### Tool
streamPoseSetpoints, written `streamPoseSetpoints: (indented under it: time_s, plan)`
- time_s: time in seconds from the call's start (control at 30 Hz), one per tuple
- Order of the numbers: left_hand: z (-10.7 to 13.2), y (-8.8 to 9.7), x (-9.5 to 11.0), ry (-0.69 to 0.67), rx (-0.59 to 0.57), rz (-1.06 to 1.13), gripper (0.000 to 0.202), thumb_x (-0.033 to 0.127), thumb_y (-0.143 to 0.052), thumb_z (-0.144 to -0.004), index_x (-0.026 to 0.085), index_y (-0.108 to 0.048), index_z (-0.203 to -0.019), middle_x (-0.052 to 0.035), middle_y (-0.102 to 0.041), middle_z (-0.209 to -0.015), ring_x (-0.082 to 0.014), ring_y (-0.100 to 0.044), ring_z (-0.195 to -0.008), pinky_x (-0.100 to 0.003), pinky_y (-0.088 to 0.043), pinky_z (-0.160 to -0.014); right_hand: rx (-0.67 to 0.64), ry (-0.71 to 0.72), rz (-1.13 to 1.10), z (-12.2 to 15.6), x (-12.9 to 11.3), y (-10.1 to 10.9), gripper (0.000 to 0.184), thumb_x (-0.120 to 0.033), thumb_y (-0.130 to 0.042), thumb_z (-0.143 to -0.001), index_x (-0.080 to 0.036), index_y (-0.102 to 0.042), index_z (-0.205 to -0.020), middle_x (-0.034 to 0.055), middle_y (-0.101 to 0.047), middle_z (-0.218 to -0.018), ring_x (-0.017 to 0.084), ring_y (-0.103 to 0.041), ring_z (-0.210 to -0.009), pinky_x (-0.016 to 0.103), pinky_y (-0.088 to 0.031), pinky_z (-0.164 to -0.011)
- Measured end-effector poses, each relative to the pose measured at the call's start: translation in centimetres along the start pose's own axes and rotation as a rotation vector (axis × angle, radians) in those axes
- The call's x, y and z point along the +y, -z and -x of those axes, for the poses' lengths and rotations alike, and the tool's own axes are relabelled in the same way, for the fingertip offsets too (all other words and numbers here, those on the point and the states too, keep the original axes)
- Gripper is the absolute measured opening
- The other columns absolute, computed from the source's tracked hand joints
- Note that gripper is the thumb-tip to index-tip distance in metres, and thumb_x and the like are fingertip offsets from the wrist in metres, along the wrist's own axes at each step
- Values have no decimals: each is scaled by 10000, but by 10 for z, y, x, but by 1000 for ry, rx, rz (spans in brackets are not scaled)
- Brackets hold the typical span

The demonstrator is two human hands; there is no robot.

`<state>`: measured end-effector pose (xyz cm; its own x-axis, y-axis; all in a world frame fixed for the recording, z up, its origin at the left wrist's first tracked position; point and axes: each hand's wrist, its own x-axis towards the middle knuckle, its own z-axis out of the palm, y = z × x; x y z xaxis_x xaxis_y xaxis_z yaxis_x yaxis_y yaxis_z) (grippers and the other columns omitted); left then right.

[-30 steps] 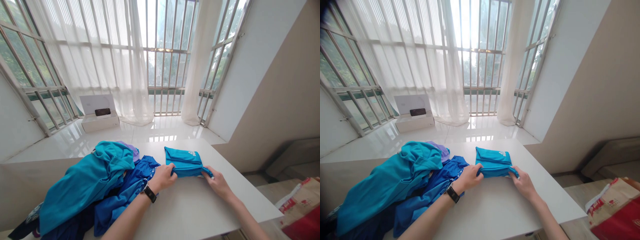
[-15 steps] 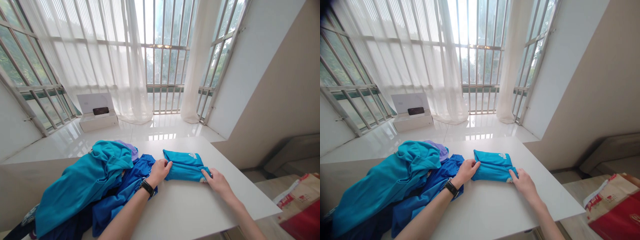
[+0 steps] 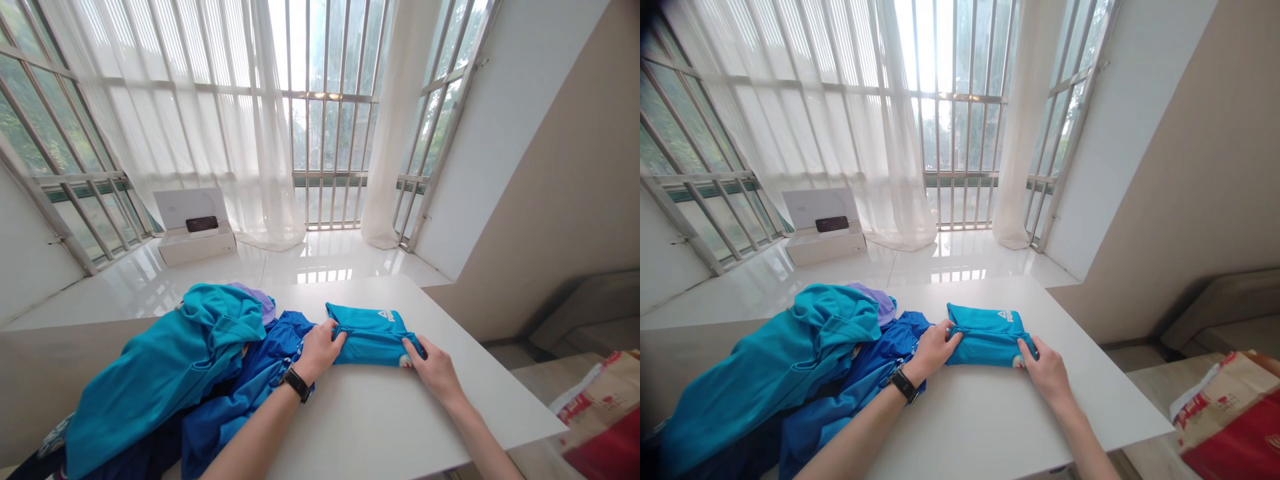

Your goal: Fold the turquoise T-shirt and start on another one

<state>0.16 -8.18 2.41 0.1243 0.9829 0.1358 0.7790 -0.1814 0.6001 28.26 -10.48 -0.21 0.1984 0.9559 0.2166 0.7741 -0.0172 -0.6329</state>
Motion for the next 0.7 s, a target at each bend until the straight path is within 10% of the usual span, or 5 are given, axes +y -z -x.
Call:
streamPoseSetpoints:
  time_s: [0.3, 0.53, 0.7]
  plan:
    - [-2, 2, 3, 18, -35, -165, 281, 452, -546, -919, 198, -653, -862, -70, -716, -816, -238, -680, -784, -271, -406, -637, -35, -59, 136, -1, -1, 1, 389, -608, -439, -844, -266, -484, -665, 14, -604, -620, 206, -576, -624, 289, -379, -585]
    - [-1, 2, 1, 13, -43, -260, 369, 518, -523, -937, 200, -679, -831, -81, -722, -819, -259, -691, -824, -292, -433, -686, -38, -119, 104, -3, 2, 1, 409, -575, -429, -808, -262, -587, -1019, 22, -684, -779, 221, -647, -719, 291, -418, -608]
    - [-2, 0, -3, 8, -48, -250, 370, 514, -484, -965, 204, -672, -891, -83, -723, -842, -262, -691, -850, -295, -441, -697, -98, -136, 103, -15, 9, 1, 387, -589, -436, -798, -244, -604, -842, 39, -685, -738, 222, -645, -723, 297, -429, -624]
